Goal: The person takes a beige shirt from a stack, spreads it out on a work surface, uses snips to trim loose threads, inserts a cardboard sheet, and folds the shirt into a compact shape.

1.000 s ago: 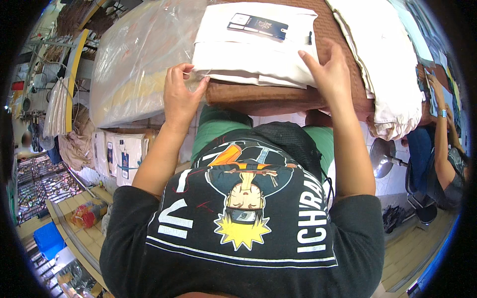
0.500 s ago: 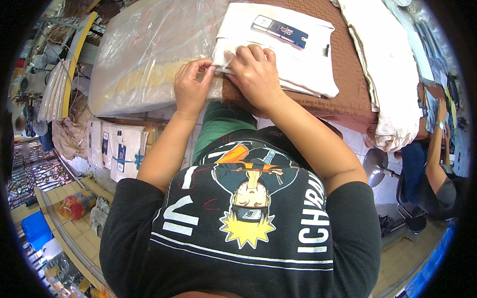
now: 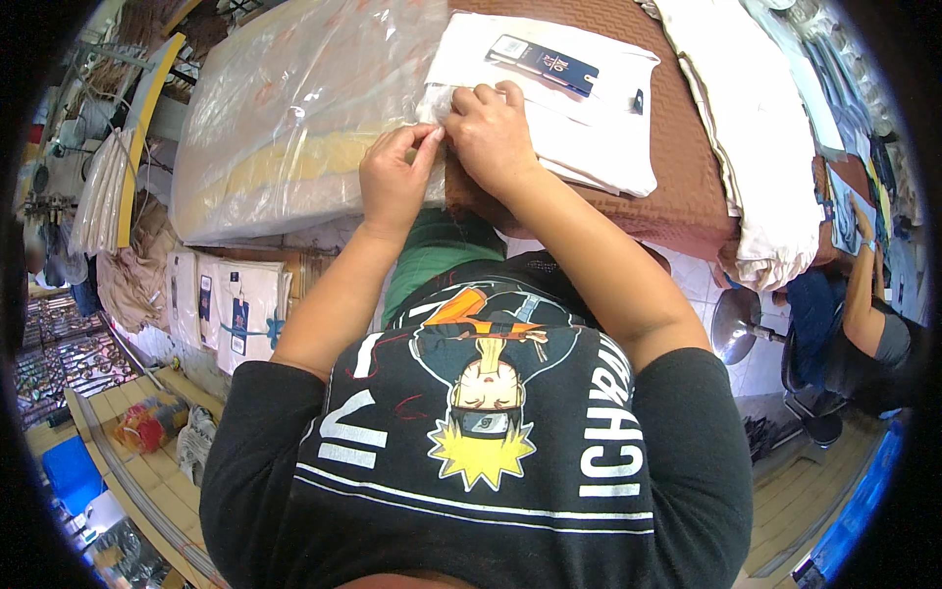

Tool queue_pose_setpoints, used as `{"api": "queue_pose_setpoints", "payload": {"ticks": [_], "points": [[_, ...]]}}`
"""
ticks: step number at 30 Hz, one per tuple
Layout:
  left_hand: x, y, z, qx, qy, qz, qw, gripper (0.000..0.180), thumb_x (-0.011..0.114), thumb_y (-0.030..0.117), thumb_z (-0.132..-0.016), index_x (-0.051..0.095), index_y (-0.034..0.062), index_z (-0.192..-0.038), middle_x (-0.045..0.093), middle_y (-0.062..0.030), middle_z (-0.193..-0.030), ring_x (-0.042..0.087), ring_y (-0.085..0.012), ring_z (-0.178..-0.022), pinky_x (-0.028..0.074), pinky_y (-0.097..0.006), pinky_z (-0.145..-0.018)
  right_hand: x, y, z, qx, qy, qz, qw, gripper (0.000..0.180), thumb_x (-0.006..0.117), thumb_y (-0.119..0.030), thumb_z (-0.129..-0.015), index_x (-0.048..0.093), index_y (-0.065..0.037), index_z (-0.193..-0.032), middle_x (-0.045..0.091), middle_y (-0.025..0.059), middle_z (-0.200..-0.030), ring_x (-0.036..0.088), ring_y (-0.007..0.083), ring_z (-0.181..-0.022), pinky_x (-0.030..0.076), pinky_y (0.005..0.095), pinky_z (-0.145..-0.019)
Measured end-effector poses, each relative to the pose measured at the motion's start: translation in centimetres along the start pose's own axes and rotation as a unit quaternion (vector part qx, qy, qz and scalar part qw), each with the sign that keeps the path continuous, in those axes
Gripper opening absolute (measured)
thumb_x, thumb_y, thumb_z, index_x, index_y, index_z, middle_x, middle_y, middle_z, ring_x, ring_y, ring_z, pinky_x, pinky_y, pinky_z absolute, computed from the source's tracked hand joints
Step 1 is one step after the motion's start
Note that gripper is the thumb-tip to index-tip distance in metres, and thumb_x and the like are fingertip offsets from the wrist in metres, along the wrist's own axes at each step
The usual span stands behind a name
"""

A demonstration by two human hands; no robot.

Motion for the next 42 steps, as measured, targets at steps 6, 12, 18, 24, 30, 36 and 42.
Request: {"api": "queue_pose_setpoints", "payload": {"ticks": [6, 12, 18, 24, 30, 36, 42], "points": [[0.0, 0.6, 1.0, -0.015, -0.017, -0.006, 1.000, 0.007, 0.068, 0.015, -0.078, 0.066, 0.0079, -0.080, 0.065, -0.0052, -0.076, 0.060, -0.0239, -0.070, 0.044, -0.035, -0.067, -1.6, 0.1, 1.3, -0.017, 0.020, -0.035, 0.999, 0.012, 0.064, -0.019, -0.072, 0.066, -0.011, -0.080, 0.059, 0.0055, -0.090, 0.056, 0.0230, -0.088, 0.038, 0.0412, -0.082], [0.3, 2.4, 0.0, -0.007, 0.015, 0.012, 1.000, 0.007, 0.069, 0.010, -0.079, 0.067, 0.0042, -0.081, 0.066, -0.0078, -0.077, 0.061, -0.0210, -0.070, 0.046, -0.031, -0.066, -3.7, 2.6, 0.7, 0.064, 0.112, -0.094, 0.987, 0.008, 0.067, -0.017, -0.072, 0.066, -0.013, -0.079, 0.059, 0.0005, -0.078, 0.057, 0.0193, -0.076, 0.038, 0.0372, -0.077], [0.3, 3.0, 0.2, 0.007, 0.017, 0.012, 1.000, 0.009, 0.069, 0.010, -0.080, 0.067, 0.0020, -0.083, 0.066, -0.0089, -0.077, 0.062, -0.0183, -0.070, 0.047, -0.028, -0.065, -3.5, 2.9, 1.0, 0.089, 0.111, -0.119, 0.983, 0.008, 0.069, -0.018, -0.071, 0.066, -0.012, -0.076, 0.059, -0.0002, -0.077, 0.057, 0.0188, -0.077, 0.037, 0.0380, -0.078], [0.8, 2.2, 0.0, -0.042, -0.065, 0.008, 0.997, 0.012, 0.066, 0.013, -0.082, 0.066, 0.0016, -0.082, 0.064, -0.0089, -0.071, 0.058, -0.0149, -0.063, 0.045, -0.027, -0.062, -2.3, 1.7, 1.9, -0.005, -0.022, -0.103, 0.994, 0.007, 0.069, -0.019, -0.072, 0.067, -0.012, -0.073, 0.060, 0.0037, -0.081, 0.058, 0.0238, -0.085, 0.039, 0.0407, -0.086], [1.4, 6.3, -6.8, 0.028, -0.076, -0.073, 0.994, 0.030, 0.066, 0.023, -0.080, 0.062, 0.0024, -0.102, 0.062, -0.0139, -0.094, 0.058, -0.0231, -0.085, 0.046, -0.033, -0.075, -8.9, 13.7, 3.7, 0.212, 0.016, -0.148, 0.966, 0.021, 0.068, -0.024, -0.079, 0.069, -0.008, -0.092, 0.063, 0.0104, -0.095, 0.060, 0.0270, -0.088, 0.047, 0.0373, -0.077], [11.1, 5.4, -10.2, -0.020, -0.202, -0.284, 0.937, 0.054, 0.068, 0.027, -0.075, 0.053, -0.0026, -0.118, 0.051, -0.0179, -0.118, 0.047, -0.0333, -0.113, 0.042, -0.047, -0.090, -6.1, 25.7, 11.8, 0.527, -0.012, -0.137, 0.839, 0.047, 0.066, -0.037, -0.081, 0.061, -0.002, -0.112, 0.065, 0.0144, -0.098, 0.063, 0.0219, -0.089, 0.049, 0.0334, -0.077], [14.4, 2.6, -12.2, -0.094, -0.307, -0.359, 0.876, 0.043, 0.063, 0.017, -0.078, 0.056, -0.0021, -0.116, 0.049, -0.0152, -0.123, 0.048, -0.0313, -0.115, 0.045, -0.045, -0.090, -1.0, 24.2, 12.6, 0.574, -0.126, -0.419, 0.692, 0.040, 0.068, -0.033, -0.080, 0.064, -0.003, -0.106, 0.065, 0.0031, -0.082, 0.056, 0.0076, -0.065, 0.042, 0.0227, -0.058]]}}
Point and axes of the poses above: each hand's wrist, its own z-axis away from the middle knuckle, its own x-axis out of the palm, y = z × x, the point moved 10 cm from there along -z, towards the middle knuckle
